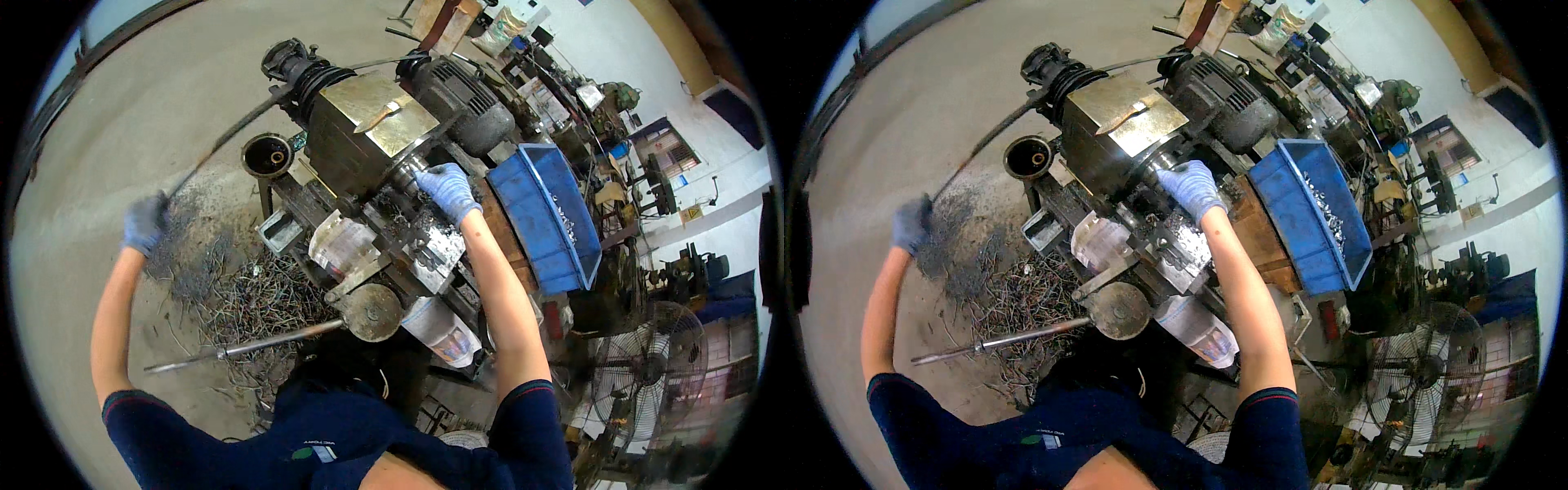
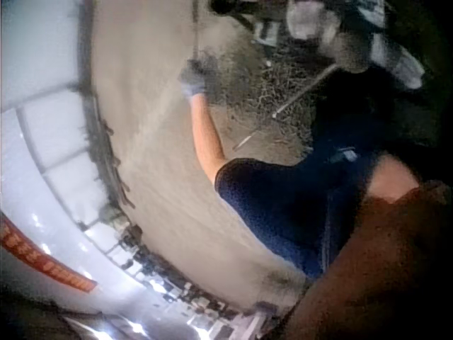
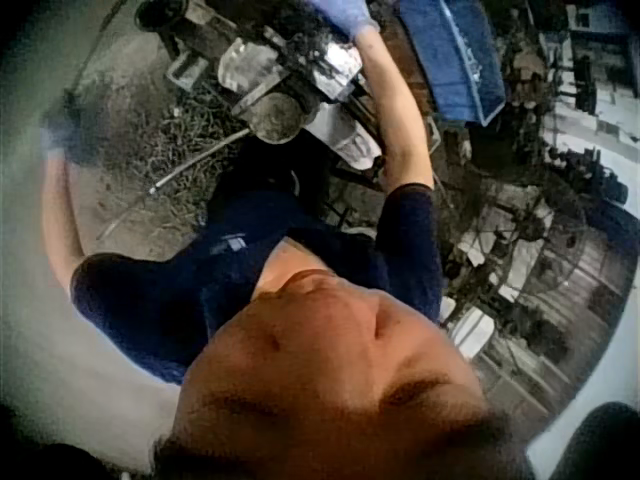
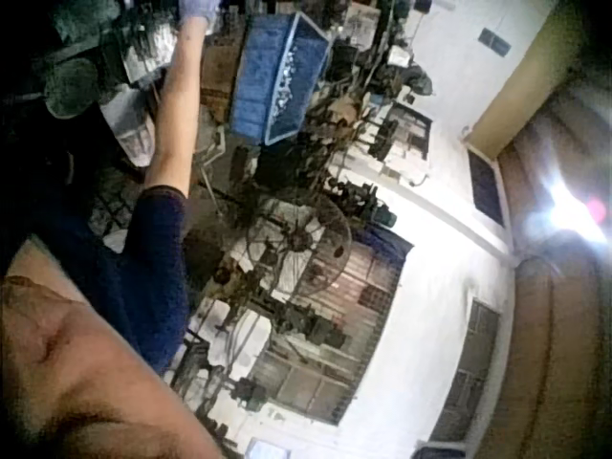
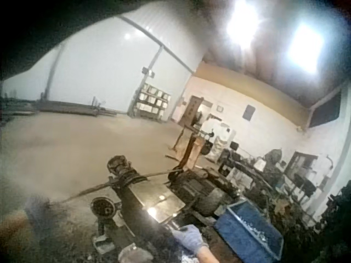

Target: The person operates a manual lathe machine by inserting small metal components into the chuck, tightening them, and using levers to engage the cutting tools before placing the finished parts into a basket.

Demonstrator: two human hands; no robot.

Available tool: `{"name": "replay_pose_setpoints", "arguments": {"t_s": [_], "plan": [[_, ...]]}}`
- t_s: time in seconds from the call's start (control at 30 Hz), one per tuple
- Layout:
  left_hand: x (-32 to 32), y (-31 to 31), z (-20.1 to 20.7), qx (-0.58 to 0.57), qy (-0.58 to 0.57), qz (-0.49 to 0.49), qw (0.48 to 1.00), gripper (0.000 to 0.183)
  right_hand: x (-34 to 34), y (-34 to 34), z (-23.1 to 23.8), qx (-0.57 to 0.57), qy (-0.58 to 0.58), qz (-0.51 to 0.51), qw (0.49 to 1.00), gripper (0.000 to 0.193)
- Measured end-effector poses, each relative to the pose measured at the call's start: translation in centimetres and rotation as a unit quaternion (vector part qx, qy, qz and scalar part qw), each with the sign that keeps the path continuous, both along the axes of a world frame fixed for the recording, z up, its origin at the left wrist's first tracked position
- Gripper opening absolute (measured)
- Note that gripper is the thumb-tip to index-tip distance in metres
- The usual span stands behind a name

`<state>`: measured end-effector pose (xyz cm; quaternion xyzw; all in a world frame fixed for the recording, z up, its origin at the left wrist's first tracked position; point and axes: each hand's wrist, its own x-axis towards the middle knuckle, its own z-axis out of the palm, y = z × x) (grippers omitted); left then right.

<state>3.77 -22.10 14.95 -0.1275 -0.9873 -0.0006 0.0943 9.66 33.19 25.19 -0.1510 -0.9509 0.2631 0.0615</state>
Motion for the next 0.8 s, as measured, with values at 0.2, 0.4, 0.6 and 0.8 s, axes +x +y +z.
{"name": "replay_pose_setpoints", "arguments": {"t_s": [0.2, 0.4, 0.6, 0.8], "plan": [[-10.4, -8.0, -1.0, -0.112, 0.125, -0.009, 0.986, 0.009, -1.4, -0.1, -0.5, 0.012, -0.014, 0.022, 1.0, 0.047], [-10.0, -5.2, -0.8, -0.016, 0.062, 0.1, 0.993, 0.019, 2.4, -0.6, 1.5, -0.041, 0.083, 0.021, 0.995, 0.031], [-3.0, 6.6, -3.9, 0.54, 0.019, 0.031, 0.841, 0.036, 16.2, 2.9, 5.9, 0.028, 0.234, 0.02, 0.972, 0.02], [-3.4, 18.8, -23.7, 0.088, -0.202, -0.126, 0.967, 0.042, 32.2, 10.0, 0.1, 0.015, 0.151, -0.223, 0.963, 0.015]]}}
